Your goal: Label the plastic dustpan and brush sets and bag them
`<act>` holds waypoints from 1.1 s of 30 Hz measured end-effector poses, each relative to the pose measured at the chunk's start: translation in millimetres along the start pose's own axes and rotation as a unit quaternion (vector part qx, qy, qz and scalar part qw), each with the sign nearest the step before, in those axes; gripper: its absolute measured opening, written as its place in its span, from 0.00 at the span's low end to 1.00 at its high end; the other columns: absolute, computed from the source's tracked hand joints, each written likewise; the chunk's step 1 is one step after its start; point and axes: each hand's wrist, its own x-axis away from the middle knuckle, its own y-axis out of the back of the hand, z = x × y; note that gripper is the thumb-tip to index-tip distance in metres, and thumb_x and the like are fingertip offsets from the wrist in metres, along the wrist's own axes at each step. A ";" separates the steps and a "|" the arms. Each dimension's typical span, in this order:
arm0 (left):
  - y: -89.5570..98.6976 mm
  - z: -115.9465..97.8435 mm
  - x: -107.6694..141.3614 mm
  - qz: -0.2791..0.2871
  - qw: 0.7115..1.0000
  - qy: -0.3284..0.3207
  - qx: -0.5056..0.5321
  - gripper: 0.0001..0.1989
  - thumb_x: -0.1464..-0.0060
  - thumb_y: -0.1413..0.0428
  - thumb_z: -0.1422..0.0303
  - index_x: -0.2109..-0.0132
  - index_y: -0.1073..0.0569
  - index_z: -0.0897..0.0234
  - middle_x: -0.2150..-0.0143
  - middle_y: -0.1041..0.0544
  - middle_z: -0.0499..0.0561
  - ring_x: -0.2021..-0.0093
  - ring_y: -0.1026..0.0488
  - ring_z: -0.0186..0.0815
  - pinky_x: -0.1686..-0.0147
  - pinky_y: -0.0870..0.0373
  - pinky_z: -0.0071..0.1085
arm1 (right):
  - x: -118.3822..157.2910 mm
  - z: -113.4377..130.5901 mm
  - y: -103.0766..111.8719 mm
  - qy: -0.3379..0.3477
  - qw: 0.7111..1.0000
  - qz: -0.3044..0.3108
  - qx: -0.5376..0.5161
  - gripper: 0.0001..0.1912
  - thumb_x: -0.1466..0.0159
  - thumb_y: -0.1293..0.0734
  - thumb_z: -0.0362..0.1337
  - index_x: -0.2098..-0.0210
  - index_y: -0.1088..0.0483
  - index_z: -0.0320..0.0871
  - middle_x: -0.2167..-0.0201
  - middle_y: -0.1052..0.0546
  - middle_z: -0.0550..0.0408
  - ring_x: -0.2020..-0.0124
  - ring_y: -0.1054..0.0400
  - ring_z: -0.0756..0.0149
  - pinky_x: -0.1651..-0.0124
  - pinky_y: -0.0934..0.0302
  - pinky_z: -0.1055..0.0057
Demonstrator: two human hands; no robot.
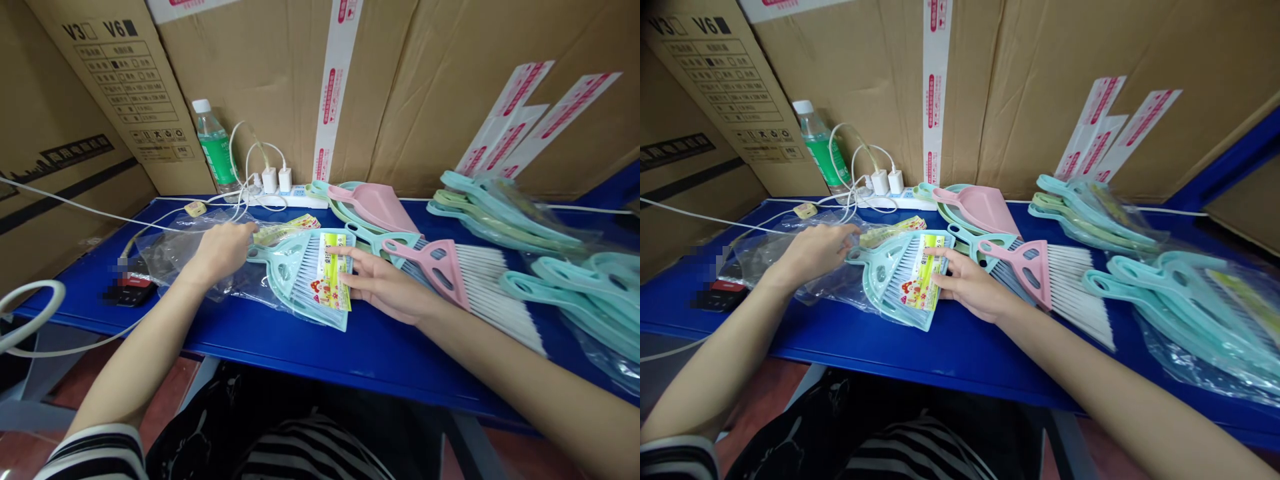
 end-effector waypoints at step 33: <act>11.8 -2.9 1.7 0.065 0.990 0.108 -0.067 0.22 0.46 0.55 0.83 0.47 0.27 0.71 0.54 0.21 0.69 0.51 0.23 0.53 0.60 0.27 0.37 | -3.8 4.3 0.3 -0.027 1.000 0.003 0.001 0.12 0.38 0.36 0.27 0.55 0.31 0.42 0.54 0.26 0.50 0.51 0.26 0.65 0.39 0.37 0.60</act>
